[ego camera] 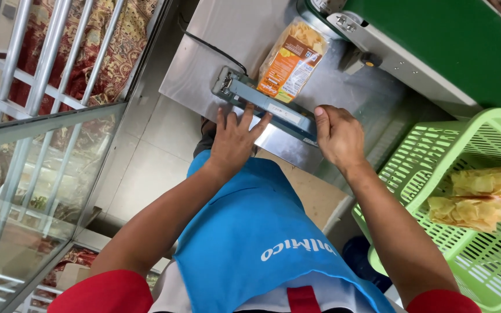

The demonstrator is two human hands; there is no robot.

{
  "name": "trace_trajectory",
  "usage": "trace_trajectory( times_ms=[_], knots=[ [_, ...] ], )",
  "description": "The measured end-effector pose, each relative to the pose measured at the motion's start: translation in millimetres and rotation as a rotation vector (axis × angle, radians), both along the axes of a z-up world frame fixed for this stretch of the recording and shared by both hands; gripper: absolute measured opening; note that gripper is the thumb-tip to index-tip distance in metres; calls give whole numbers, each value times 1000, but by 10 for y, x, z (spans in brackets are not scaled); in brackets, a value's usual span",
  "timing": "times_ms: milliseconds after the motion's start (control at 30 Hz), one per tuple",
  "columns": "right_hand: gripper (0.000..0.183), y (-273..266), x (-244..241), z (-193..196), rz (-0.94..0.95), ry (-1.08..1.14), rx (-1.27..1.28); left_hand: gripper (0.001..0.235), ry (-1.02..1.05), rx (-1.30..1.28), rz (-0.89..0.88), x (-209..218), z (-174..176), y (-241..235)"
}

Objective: The person picks up open bags of chips from a green basket, folds the top edges, and seals them using a handheld heat sealer. The sealed bags are then placed into a refrigerated display case. The process is repeated for multiple bags.

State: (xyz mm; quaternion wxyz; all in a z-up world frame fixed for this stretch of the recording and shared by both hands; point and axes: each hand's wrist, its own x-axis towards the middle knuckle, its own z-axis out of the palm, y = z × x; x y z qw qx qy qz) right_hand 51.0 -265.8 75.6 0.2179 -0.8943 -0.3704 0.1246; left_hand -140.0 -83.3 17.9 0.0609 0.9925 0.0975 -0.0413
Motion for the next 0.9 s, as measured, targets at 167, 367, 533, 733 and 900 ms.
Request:
trace_trajectory(
  times_ms=[167, 367, 533, 733, 900],
  knots=[
    [34, -21, 16, -51, 2, -44, 52, 95, 9, 31, -12, 0, -60, 6],
    [34, -27, 0, -39, -6, -80, 74, 90, -15, 27, -27, 7, 31, 23],
    [33, -39, -2, -84, 0, -112, 116, 92, 15, 19, -28, 20, 68, 21],
    [32, -36, -18, -91, -11, -134, 139, 89, 32, 21, -40, 24, 89, 37],
    [31, -25, -21, -97, -13, -136, 179, 89, 23, 8, -42, 24, 93, 27]
  ],
)
